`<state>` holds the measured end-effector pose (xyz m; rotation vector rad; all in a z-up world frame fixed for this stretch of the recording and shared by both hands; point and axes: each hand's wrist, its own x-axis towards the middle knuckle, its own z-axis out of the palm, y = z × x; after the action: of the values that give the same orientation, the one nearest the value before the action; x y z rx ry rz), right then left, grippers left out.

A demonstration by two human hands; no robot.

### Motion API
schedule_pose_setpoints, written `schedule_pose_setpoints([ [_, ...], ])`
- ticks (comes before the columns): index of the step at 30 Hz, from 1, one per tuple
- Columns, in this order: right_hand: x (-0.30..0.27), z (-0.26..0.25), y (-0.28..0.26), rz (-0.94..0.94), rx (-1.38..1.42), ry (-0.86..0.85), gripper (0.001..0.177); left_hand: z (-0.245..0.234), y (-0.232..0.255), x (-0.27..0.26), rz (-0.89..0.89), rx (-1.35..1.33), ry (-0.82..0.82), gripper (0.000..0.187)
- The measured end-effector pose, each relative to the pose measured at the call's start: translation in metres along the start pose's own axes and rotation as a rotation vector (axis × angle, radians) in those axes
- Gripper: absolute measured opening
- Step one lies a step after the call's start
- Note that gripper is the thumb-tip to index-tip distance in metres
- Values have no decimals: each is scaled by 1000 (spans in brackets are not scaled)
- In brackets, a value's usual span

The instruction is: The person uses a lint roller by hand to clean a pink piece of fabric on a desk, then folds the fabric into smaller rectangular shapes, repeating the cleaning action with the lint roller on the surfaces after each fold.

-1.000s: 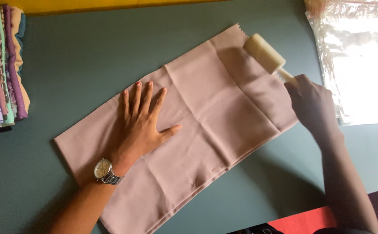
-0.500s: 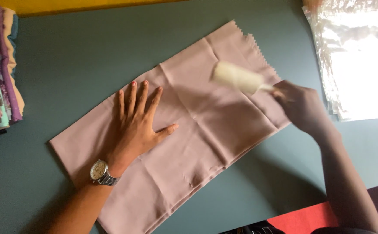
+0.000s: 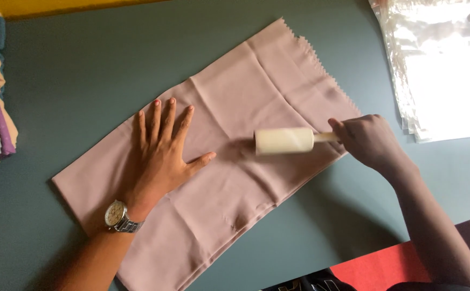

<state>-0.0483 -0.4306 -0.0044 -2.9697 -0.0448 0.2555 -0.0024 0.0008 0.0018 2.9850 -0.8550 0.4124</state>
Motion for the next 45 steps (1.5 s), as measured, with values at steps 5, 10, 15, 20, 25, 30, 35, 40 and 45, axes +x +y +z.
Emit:
schedule_pose_setpoints([
  [5, -10, -1, 11, -145, -41, -46, 58, 6, -1, -1, -11, -55, -20, 97],
  [10, -26, 5, 4, -3, 47, -18, 58, 1, 0, 0, -3, -14, -32, 96],
  [15, -59, 2, 2, -172, 156, -146, 60, 5, 0, -1, -16, -91, -31, 98],
  [20, -103, -20, -22, 101, 370, -260, 39, -2, 22, -12, 255, -283, 15, 114],
  [25, -135, 15, 44, 439, 22, -283, 24, -5, 42, -22, 428, -189, -60, 138],
  [30, -158, 51, 94, 225, -199, -14, 16, -5, 38, -21, 486, -93, -49, 145],
  [35, -140, 7, 29, 362, 160, -130, 21, 0, 38, -22, 483, -113, -62, 150],
  [40, -127, 3, 15, 397, 81, 185, 30, 1, 37, -21, 496, -66, -56, 152],
  [45, -109, -4, -5, 379, 237, -170, 16, 1, 37, -22, 493, -59, -47, 152],
])
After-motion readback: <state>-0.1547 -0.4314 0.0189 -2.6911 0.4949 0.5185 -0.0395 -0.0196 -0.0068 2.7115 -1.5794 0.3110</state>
